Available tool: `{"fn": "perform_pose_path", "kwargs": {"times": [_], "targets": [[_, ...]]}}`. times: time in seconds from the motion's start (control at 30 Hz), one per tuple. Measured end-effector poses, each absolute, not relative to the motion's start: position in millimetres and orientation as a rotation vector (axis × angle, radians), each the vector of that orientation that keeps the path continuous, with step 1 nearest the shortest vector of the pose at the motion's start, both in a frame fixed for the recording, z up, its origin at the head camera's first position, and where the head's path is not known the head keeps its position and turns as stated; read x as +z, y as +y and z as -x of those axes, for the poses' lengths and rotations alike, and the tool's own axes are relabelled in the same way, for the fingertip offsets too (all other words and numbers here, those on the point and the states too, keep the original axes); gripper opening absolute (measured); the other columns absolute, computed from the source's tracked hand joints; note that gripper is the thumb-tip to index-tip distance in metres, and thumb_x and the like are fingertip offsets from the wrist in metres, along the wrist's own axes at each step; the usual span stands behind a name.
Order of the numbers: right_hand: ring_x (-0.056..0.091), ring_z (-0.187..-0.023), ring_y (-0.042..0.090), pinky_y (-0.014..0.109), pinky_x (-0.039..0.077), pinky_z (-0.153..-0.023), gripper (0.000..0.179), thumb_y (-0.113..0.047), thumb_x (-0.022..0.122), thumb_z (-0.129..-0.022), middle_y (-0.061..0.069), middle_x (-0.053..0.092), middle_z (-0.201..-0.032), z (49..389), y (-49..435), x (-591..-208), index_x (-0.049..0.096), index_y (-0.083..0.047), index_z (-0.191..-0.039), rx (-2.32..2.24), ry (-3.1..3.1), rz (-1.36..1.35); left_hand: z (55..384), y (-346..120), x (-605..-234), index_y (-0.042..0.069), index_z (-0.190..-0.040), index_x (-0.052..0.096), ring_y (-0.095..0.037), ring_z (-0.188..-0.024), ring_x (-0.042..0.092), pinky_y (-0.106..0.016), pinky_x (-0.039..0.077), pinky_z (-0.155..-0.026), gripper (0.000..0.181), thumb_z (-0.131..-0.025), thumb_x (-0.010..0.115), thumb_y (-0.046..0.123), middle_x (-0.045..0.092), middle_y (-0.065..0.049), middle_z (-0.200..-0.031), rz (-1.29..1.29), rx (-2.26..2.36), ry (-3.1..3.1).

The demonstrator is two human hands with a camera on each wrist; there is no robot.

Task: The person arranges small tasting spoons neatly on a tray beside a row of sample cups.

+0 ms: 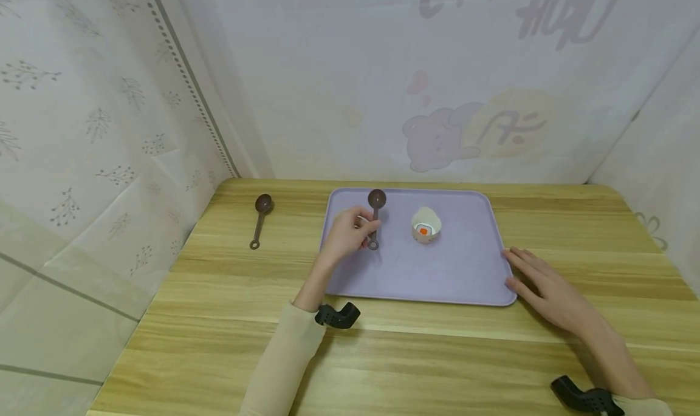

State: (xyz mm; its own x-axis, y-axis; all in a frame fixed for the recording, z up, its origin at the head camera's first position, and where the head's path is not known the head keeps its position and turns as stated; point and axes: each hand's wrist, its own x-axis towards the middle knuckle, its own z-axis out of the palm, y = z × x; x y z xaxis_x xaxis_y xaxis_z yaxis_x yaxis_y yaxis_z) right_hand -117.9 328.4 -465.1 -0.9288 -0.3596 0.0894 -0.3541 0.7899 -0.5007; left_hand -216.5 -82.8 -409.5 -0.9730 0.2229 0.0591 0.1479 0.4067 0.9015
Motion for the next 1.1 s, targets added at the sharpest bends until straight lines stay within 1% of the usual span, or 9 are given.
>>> {"fn": "perform_pose_path", "kwargs": {"times": [0.13,0.37,0.63,0.77,0.9,1.1], "targets": [[0.021,-0.147,0.048,0.062,0.014,-0.118,0.063,-0.031,0.057,-0.105,0.025,0.029,-0.16,117.9,328.2,-463.8,0.03,-0.018,-0.16,-0.825,2.963,0.579,216.1,-80.8,-410.5,-0.004,-0.102,0.062,-0.01,-0.047,0.052,-0.022,0.04,-0.046,0.018,-0.096,0.071,0.011,0.062,-0.007,-0.066,-0.344,1.608,2.582],[0.024,-0.146,0.049,0.061,0.015,-0.118,0.063,-0.03,0.059,-0.104,0.027,0.031,-0.158,118.0,328.8,-463.2,0.033,-0.016,-0.159,-0.818,2.969,0.594,213.8,-75.3,-410.7,-0.003,-0.105,0.062,-0.01,-0.051,0.054,-0.022,0.042,-0.048,0.018,-0.098,0.068,0.012,0.062,-0.005,-0.068,-0.335,1.523,2.592],[0.023,-0.146,0.049,0.061,0.014,-0.118,0.063,-0.031,0.057,-0.104,0.027,0.03,-0.159,118.0,328.7,-464.6,0.031,-0.017,-0.16,-0.82,2.967,0.588,211.6,-71.9,-412.9,-0.003,-0.106,0.061,-0.011,-0.052,0.055,-0.023,0.043,-0.049,0.017,-0.098,0.067,0.011,0.065,-0.01,-0.074,-0.336,1.485,2.597],[0.021,-0.147,0.048,0.06,0.013,-0.119,0.063,-0.032,0.056,-0.105,0.026,0.029,-0.159,118.4,329.4,-465.2,0.029,-0.018,-0.16,-0.817,2.962,0.581,212.0,-70.6,-415.9,-0.002,-0.107,0.06,-0.011,-0.053,0.055,-0.023,0.043,-0.05,0.016,-0.099,0.066,0.01,0.065,-0.008,-0.075,-0.338,1.459,2.603],[0.02,-0.147,0.048,0.061,0.012,-0.118,0.063,-0.032,0.056,-0.105,0.027,0.028,-0.16,118.7,329.4,-464.6,0.028,-0.018,-0.161,-0.821,2.959,0.578,212.1,-69.5,-417.1,-0.003,-0.109,0.06,-0.011,-0.053,0.056,-0.023,0.042,-0.05,0.017,-0.099,0.065,0.01,0.064,-0.005,-0.075,-0.337,1.43,2.604],[0.02,-0.147,0.048,0.061,0.012,-0.118,0.063,-0.031,0.056,-0.105,0.027,0.029,-0.159,118.3,328.8,-465.2,0.029,-0.017,-0.16,-0.819,2.964,0.586,210.8,-69.1,-417.2,-0.003,-0.11,0.06,-0.012,-0.054,0.056,-0.023,0.043,-0.051,0.017,-0.099,0.065,0.009,0.064,-0.006,-0.076,-0.327,1.41,2.602]]}}
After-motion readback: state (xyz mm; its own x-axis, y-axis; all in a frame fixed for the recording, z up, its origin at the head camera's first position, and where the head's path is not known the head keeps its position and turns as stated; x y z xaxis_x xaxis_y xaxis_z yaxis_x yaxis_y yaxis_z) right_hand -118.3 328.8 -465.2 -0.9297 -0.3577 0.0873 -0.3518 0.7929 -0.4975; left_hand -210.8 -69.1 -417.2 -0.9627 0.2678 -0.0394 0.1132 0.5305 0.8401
